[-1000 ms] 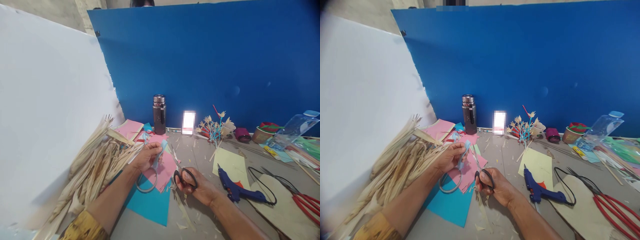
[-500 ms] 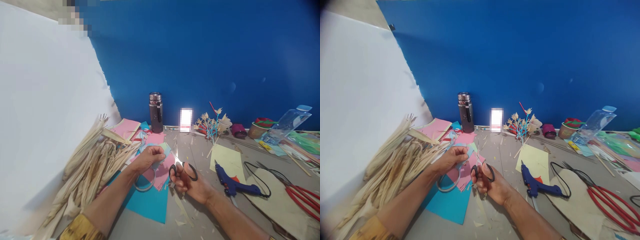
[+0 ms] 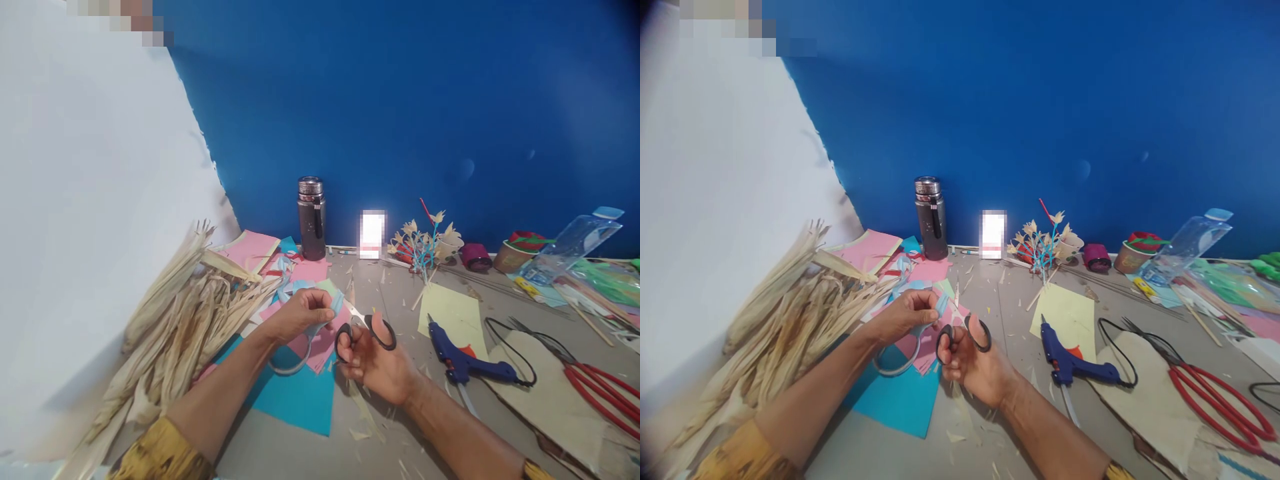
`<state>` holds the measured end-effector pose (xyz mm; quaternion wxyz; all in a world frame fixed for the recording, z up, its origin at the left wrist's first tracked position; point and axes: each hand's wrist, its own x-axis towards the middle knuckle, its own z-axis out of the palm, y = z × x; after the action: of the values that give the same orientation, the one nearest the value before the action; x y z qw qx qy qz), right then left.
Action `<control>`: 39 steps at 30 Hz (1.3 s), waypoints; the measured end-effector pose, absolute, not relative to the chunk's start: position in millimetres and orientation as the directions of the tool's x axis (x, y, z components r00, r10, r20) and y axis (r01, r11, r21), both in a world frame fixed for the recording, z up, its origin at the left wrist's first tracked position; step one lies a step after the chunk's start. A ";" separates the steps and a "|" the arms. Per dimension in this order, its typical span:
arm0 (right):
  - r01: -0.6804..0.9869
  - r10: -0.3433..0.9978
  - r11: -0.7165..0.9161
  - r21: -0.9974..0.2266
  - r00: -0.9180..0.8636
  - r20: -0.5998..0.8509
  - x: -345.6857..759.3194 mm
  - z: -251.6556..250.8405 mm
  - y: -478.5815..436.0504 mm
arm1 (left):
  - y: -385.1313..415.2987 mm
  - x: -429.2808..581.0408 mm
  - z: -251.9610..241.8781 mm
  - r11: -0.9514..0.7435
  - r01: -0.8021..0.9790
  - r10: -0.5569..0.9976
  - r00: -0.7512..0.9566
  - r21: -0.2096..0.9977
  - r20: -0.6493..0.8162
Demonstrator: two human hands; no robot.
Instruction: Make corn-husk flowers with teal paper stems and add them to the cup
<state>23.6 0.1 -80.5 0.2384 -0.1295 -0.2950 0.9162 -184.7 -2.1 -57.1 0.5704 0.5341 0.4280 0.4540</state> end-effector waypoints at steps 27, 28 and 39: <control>-0.451 0.813 -0.337 -0.826 -0.582 -0.013 47.8 -70.6 35.6 | -8.1 -163.8 -32.6 -0.108 0.014 0.987 -0.120 0.994 0.109; -0.369 0.814 -0.283 -0.885 -0.581 -0.019 42.9 -76.3 31.8 | -6.4 -169.6 -33.3 -0.112 -0.018 0.985 -0.137 0.994 0.108; 0.643 0.869 0.434 -0.631 -0.483 0.105 36.2 -88.3 29.7 | -8.3 -182.1 -38.3 -0.152 -0.141 0.977 -0.168 0.978 0.128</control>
<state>36.2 29.7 -88.3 0.2131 -0.4614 -0.8194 0.2651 -182.1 -8.3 -38.3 0.4591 0.4530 0.4617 0.6089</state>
